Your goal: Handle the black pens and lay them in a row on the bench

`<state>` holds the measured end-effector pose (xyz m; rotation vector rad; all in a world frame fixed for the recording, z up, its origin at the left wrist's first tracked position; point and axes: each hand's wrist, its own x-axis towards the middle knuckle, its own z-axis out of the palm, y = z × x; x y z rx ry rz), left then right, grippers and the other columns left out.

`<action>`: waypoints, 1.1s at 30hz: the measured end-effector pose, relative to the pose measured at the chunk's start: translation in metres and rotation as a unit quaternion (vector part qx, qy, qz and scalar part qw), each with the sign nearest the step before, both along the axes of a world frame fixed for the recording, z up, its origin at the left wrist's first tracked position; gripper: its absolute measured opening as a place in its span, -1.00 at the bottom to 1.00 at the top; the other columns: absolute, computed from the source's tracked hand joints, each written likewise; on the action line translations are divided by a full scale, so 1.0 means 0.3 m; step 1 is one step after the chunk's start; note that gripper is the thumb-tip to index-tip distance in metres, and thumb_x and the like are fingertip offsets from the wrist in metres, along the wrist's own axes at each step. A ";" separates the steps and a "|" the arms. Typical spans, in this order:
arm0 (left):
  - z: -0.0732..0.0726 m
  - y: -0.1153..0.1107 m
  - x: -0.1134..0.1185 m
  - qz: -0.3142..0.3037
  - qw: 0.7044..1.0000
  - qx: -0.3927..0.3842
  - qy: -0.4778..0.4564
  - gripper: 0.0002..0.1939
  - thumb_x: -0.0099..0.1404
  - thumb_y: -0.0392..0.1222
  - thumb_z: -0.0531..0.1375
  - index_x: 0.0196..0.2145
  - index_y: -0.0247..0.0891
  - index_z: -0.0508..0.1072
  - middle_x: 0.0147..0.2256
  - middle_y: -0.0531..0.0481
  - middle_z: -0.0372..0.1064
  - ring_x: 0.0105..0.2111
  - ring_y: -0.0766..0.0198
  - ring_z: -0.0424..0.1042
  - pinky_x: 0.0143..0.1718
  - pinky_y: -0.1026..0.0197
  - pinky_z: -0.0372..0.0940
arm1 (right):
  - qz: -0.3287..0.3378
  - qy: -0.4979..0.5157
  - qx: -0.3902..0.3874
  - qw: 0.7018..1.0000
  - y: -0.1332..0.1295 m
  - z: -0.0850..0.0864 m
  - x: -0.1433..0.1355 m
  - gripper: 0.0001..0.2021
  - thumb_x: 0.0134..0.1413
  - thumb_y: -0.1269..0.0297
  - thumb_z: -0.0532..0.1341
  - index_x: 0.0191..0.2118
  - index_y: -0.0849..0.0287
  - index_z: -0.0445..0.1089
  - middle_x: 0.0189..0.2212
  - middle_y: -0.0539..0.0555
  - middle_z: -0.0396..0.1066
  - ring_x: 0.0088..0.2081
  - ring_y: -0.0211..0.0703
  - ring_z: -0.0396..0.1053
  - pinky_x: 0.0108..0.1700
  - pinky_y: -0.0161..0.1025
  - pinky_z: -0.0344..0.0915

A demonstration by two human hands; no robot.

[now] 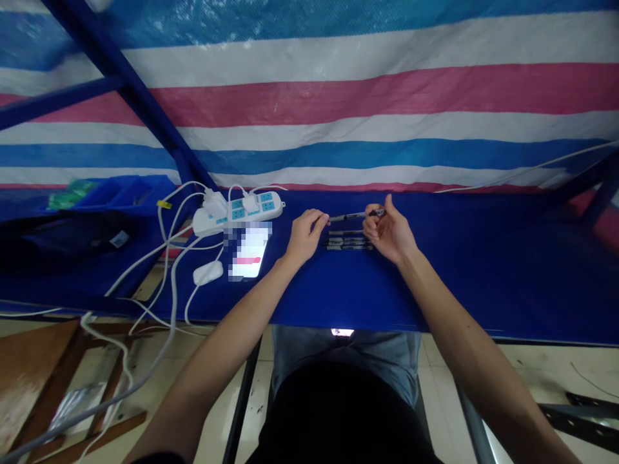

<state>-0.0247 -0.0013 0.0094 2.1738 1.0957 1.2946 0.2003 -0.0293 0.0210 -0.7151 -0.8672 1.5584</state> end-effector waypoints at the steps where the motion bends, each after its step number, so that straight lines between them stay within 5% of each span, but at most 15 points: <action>1: 0.000 0.000 0.000 0.000 1.000 0.000 -0.001 -0.66 0.55 -0.08 0.10 -0.36 -0.21 0.50 -0.34 -0.01 0.50 -0.26 0.21 0.49 -0.14 0.13 0.32 | 0.003 0.005 -0.001 1.000 0.000 0.000 0.001 -0.49 0.21 -0.33 0.20 -0.33 0.07 0.46 -0.64 -0.05 0.22 -0.61 -0.29 0.08 -0.56 -0.22 -0.03; 33: 0.007 -0.007 0.005 0.001 1.000 0.004 -0.001 -0.66 0.55 -0.07 0.09 -0.36 -0.20 0.49 -0.34 -0.02 0.50 -0.27 0.20 0.48 -0.13 0.10 0.34 | 0.003 0.004 0.003 1.000 -0.006 0.010 0.006 -0.45 0.22 -0.36 0.13 -0.33 0.08 0.48 -0.64 -0.03 0.21 -0.60 -0.26 0.12 -0.52 -0.20 0.04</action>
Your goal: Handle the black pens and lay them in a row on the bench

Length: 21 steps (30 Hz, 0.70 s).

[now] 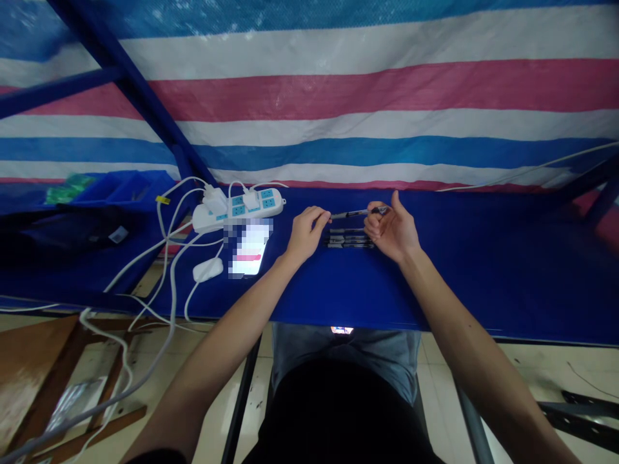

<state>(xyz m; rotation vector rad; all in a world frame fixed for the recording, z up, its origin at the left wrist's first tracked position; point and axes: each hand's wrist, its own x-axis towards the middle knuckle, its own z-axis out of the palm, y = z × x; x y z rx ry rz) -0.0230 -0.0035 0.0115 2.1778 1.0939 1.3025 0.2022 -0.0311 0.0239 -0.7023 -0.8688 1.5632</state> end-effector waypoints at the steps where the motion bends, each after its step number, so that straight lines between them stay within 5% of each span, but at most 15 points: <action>1: 0.001 0.000 0.000 0.000 1.000 0.000 0.000 -0.66 0.55 -0.08 0.09 -0.37 -0.19 0.49 -0.35 -0.01 0.50 -0.27 0.20 0.48 -0.13 0.10 0.34 | 0.000 -0.002 0.001 1.000 0.000 0.000 0.000 -0.44 0.23 -0.36 0.13 -0.33 0.07 0.48 -0.64 -0.03 0.21 -0.60 -0.26 0.12 -0.53 -0.20 0.04; 21: 0.002 -0.002 0.002 -0.006 1.000 -0.001 -0.005 -0.67 0.55 -0.12 0.10 -0.37 -0.20 0.50 -0.34 -0.01 0.50 -0.27 0.22 0.47 -0.12 0.11 0.32 | 0.001 0.012 0.004 1.000 -0.009 0.010 -0.002 -0.45 0.24 -0.34 0.12 -0.33 0.08 0.49 -0.63 -0.02 0.20 -0.58 -0.27 0.10 -0.50 -0.19 0.03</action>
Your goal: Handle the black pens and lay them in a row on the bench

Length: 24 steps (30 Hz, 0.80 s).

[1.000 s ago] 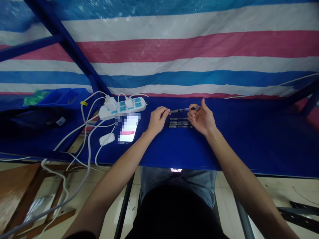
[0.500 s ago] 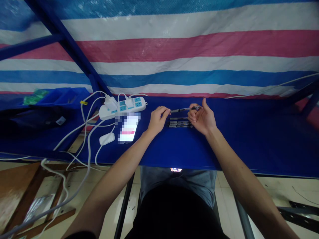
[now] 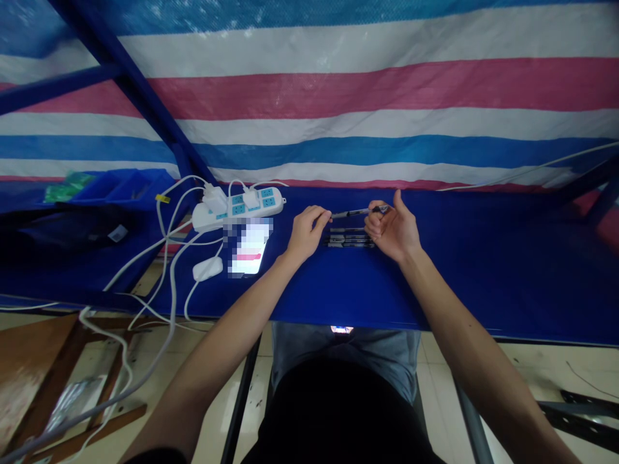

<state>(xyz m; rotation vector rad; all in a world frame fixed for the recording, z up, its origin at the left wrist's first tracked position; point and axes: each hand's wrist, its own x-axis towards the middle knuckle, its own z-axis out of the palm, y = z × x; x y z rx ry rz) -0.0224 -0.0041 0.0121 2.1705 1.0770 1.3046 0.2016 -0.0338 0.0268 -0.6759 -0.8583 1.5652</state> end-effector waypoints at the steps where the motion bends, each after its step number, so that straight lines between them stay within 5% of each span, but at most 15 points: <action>1: 0.000 0.000 0.000 0.001 1.000 0.000 0.001 -0.67 0.55 -0.11 0.10 -0.36 -0.20 0.50 -0.34 -0.01 0.50 -0.27 0.21 0.47 -0.12 0.12 0.32 | 0.001 0.001 -0.001 1.000 0.001 -0.001 0.000 -0.45 0.25 -0.34 0.12 -0.33 0.08 0.49 -0.63 -0.02 0.20 -0.58 -0.27 0.10 -0.51 -0.19 0.03; 10: 0.006 -0.006 0.001 0.004 1.000 -0.003 -0.011 -0.73 0.53 -0.17 0.13 -0.34 -0.22 0.51 -0.32 0.00 0.51 -0.26 0.24 0.48 -0.12 0.15 0.31 | 0.013 0.016 0.009 1.000 0.005 -0.008 0.001 -0.60 0.28 -0.17 0.24 -0.36 0.08 0.41 -0.63 -0.07 0.17 -0.61 -0.31 0.07 -0.55 -0.25 0.05; 24: 0.001 -0.001 0.000 -0.001 1.000 -0.001 -0.004 -0.72 0.53 -0.15 0.12 -0.34 -0.22 0.51 -0.33 0.00 0.51 -0.25 0.23 0.48 -0.12 0.15 0.31 | -0.006 -0.019 0.005 1.000 0.011 -0.020 0.006 -0.55 0.26 -0.27 0.18 -0.32 0.04 0.43 -0.62 -0.07 0.18 -0.59 -0.28 0.06 -0.51 -0.20 0.09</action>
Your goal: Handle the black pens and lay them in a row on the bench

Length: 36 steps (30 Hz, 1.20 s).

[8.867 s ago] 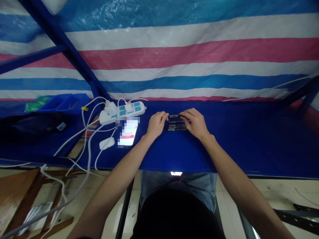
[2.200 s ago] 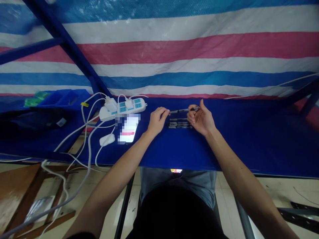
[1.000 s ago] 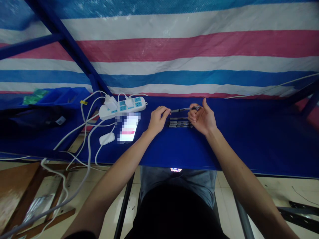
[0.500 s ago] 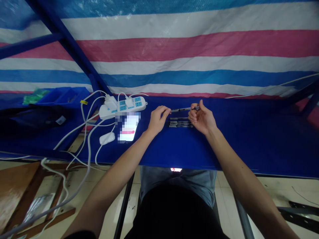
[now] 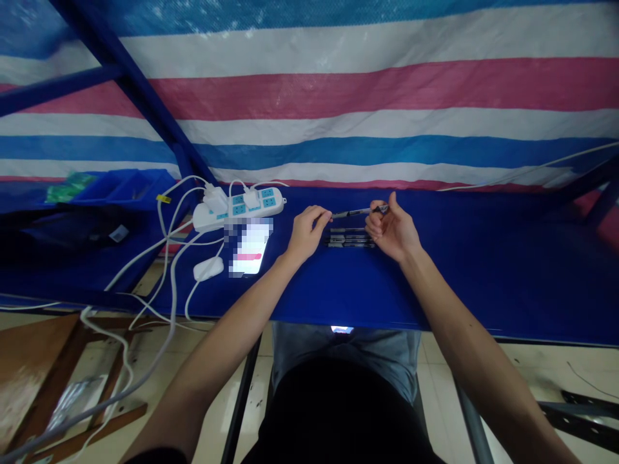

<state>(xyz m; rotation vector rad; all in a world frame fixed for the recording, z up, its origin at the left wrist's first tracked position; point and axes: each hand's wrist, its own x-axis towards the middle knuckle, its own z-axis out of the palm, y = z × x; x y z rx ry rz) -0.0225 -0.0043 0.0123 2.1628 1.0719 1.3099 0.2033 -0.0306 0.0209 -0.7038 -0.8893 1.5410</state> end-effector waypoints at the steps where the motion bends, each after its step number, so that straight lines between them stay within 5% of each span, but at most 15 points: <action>1: 0.000 0.000 0.000 0.000 1.000 0.000 -0.002 -0.72 0.53 -0.15 0.12 -0.34 -0.22 0.51 -0.33 0.00 0.51 -0.25 0.23 0.48 -0.12 0.15 0.31 | 0.000 -0.001 0.004 1.000 0.000 0.000 0.000 -0.55 0.26 -0.27 0.19 -0.33 0.04 0.42 -0.62 -0.08 0.17 -0.59 -0.28 0.05 -0.51 -0.20 0.08; 8: 0.001 0.001 0.000 0.005 1.000 0.000 0.007 -0.72 0.53 -0.14 0.13 -0.33 -0.22 0.51 -0.32 -0.01 0.51 -0.24 0.22 0.48 -0.12 0.14 0.32 | -0.038 -0.084 0.026 0.995 0.000 0.001 0.006 -0.35 0.23 -0.46 -0.01 -0.26 0.05 0.48 -0.59 -0.02 0.25 -0.58 -0.25 0.14 -0.51 -0.19 0.11; 11: 0.008 0.020 -0.006 0.013 1.000 -0.002 0.013 -0.82 0.50 -0.16 0.18 -0.27 -0.21 0.53 -0.28 -0.01 0.52 -0.23 0.22 0.48 -0.13 0.14 0.34 | -0.065 -0.158 0.054 0.984 0.021 -0.013 0.023 -0.42 0.20 -0.38 0.13 -0.17 0.07 0.53 -0.51 0.00 0.36 -0.57 -0.26 0.22 -0.52 -0.21 0.11; 14: 0.018 0.057 -0.018 0.014 0.999 -0.005 0.031 -0.93 0.45 -0.20 0.25 -0.21 -0.18 0.55 -0.21 -0.01 0.54 -0.17 0.20 0.48 -0.10 0.14 0.34 | -0.132 -0.287 0.108 0.943 0.068 -0.037 0.050 -0.63 0.07 -0.13 0.37 -0.23 0.09 0.54 -0.46 0.00 0.44 -0.49 -0.22 0.33 -0.43 -0.21 0.22; 17: 0.019 0.098 -0.028 0.029 0.995 -0.017 0.095 -0.97 0.39 -0.23 0.31 -0.21 -0.15 0.58 -0.20 0.00 0.56 -0.15 0.17 0.48 -0.04 0.09 0.34 | -0.183 -0.430 0.163 0.869 0.118 -0.065 0.073 -0.77 0.03 0.06 0.41 -0.31 0.10 0.53 -0.37 0.06 0.54 -0.32 -0.09 0.45 -0.22 -0.13 0.33; 21: -0.003 0.127 -0.037 0.029 0.980 -0.041 0.194 -0.91 0.43 -0.22 0.27 -0.21 -0.15 0.61 -0.13 -0.03 0.55 -0.08 0.11 0.47 0.07 -0.01 0.31 | -0.154 -0.564 0.173 0.792 0.141 -0.102 0.081 -0.94 0.12 0.27 0.33 -0.34 0.11 0.53 -0.37 0.09 0.56 -0.27 -0.03 0.44 -0.14 -0.08 0.32; 25: -0.035 0.128 -0.051 -0.002 0.973 -0.047 0.225 -0.83 0.47 -0.16 0.22 -0.21 -0.17 0.62 -0.11 -0.05 0.56 -0.08 0.11 0.47 0.09 -0.04 0.30 | -0.123 -0.626 0.197 0.745 0.116 -0.127 0.091 -0.89 0.19 0.24 0.27 -0.33 0.09 0.54 -0.31 0.12 0.55 -0.20 0.02 0.38 -0.09 -0.03 0.29; 29: -0.038 0.109 -0.066 -0.022 0.972 -0.039 0.233 -0.71 0.52 -0.02 0.14 -0.12 -0.17 0.62 -0.07 -0.07 0.57 -0.06 0.09 0.45 0.10 -0.07 0.30 | -0.079 -0.630 0.214 0.742 0.082 -0.119 0.106 -0.79 0.25 0.07 0.26 -0.27 0.06 0.56 -0.22 0.12 0.54 -0.16 0.03 0.37 0.02 0.05 0.26; 33: -0.019 0.071 -0.061 -0.098 0.955 -0.031 0.277 -0.37 0.36 0.23 0.27 0.29 -0.03 0.39 0.21 -0.12 0.41 0.20 -0.06 0.30 0.20 -0.15 0.22 | -0.051 -0.634 0.226 0.738 0.053 -0.089 0.100 -0.66 0.17 -0.07 0.34 -0.08 0.03 0.55 -0.09 0.13 0.54 -0.02 0.15 0.34 0.11 0.13 0.21; 36: -0.017 0.045 -0.046 -0.140 0.944 -0.023 0.297 -0.31 0.28 0.25 0.34 0.28 0.00 0.40 0.19 -0.10 0.42 0.17 -0.07 0.31 0.18 -0.13 0.22 | -0.007 -0.629 0.243 0.739 0.036 -0.069 0.090 -0.55 0.04 -0.09 0.44 -0.01 0.01 0.52 -0.04 0.12 0.52 0.00 0.17 0.34 0.11 0.12 0.23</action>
